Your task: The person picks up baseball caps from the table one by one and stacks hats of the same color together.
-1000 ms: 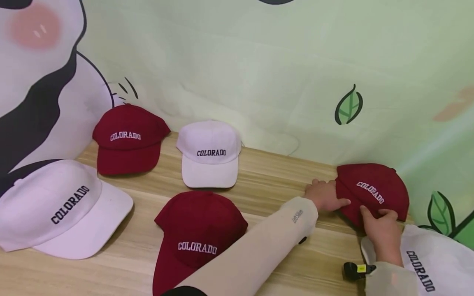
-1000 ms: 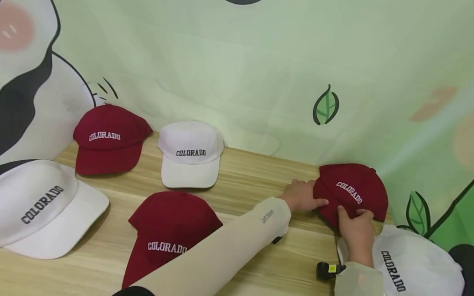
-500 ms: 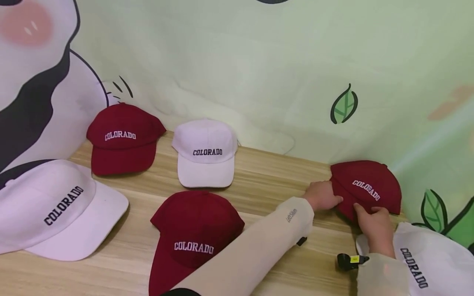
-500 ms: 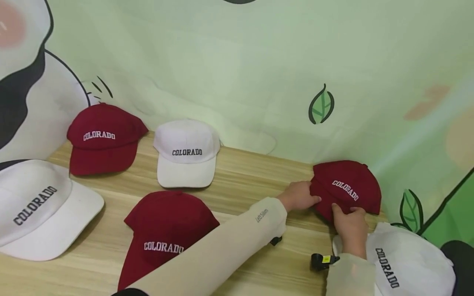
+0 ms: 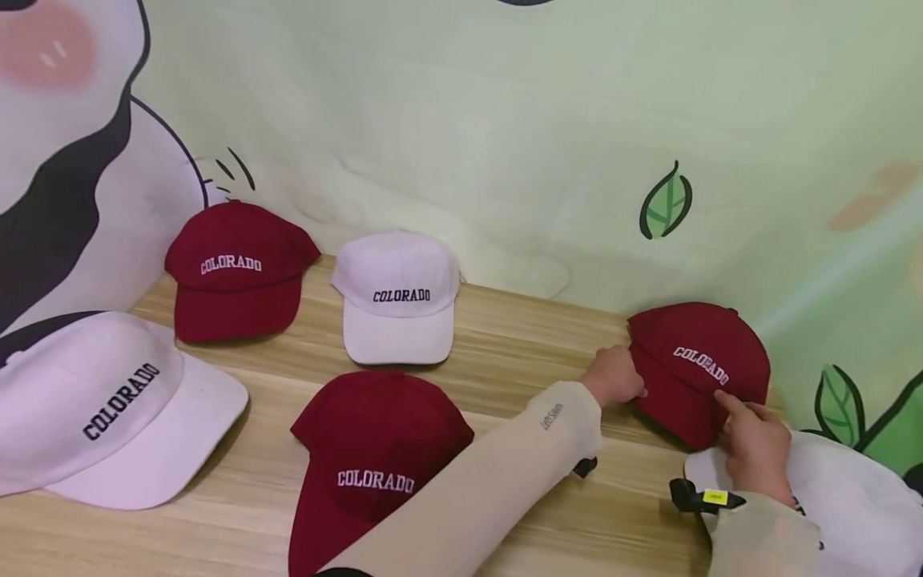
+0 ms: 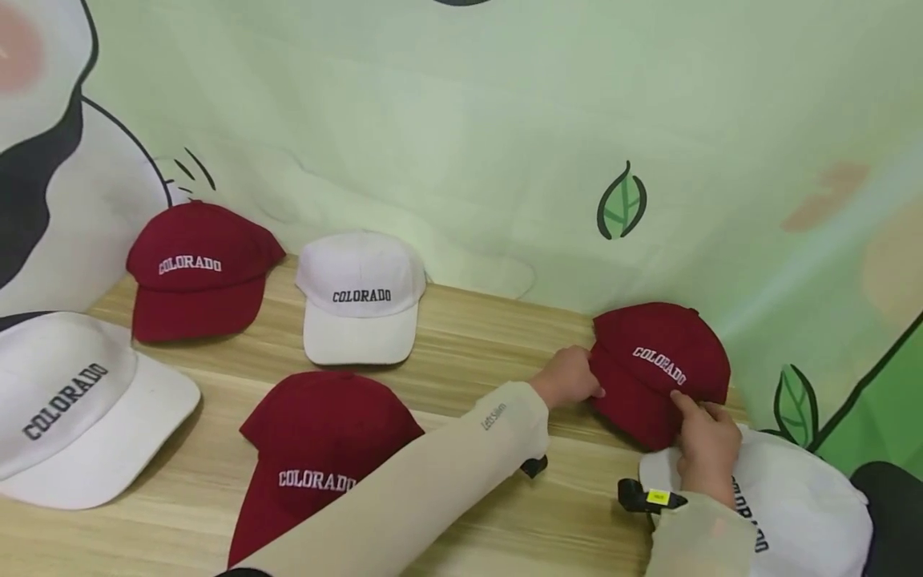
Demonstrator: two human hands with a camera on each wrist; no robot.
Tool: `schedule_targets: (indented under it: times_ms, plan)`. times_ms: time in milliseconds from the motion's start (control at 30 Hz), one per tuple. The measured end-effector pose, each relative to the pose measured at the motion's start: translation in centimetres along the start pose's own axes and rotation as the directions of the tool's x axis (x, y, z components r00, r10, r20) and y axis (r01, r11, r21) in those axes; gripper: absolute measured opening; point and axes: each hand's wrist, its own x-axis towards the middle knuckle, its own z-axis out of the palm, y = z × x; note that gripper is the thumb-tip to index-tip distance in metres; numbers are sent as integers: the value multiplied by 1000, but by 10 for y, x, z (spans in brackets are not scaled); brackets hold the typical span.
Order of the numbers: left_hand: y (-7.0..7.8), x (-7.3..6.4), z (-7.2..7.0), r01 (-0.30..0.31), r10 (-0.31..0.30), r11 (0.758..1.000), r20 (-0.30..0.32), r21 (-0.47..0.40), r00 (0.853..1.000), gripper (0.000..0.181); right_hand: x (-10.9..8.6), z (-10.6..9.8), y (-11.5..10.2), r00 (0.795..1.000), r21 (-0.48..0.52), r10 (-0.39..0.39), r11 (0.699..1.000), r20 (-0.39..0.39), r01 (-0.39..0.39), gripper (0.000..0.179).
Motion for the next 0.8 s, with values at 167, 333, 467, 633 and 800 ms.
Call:
schedule_targets:
  times_ms: [167,333,467,633,800]
  plan:
    - [-4,-8,-14,5,-5,1000,11,-22,1000,16,-7,2,3,999,-10,5,1000,37,-4,53]
    - [-5,-17,-34,0,0,997,-7,-79,1000,19,-17,7,-6,997,-38,-58,997,46,60,68]
    - [-8,-24,-50,-20,20,984,0,-178,1000,19,-29,6,-18,992,-101,-97,989,81,105,90]
    - [-14,-38,-74,-110,117,977,29,-185,993,23,-49,10,-30,983,-56,-171,983,73,175,87]
    - [-21,-57,-102,-140,156,943,30,-303,987,23,-74,17,-42,969,45,-232,972,83,229,83]
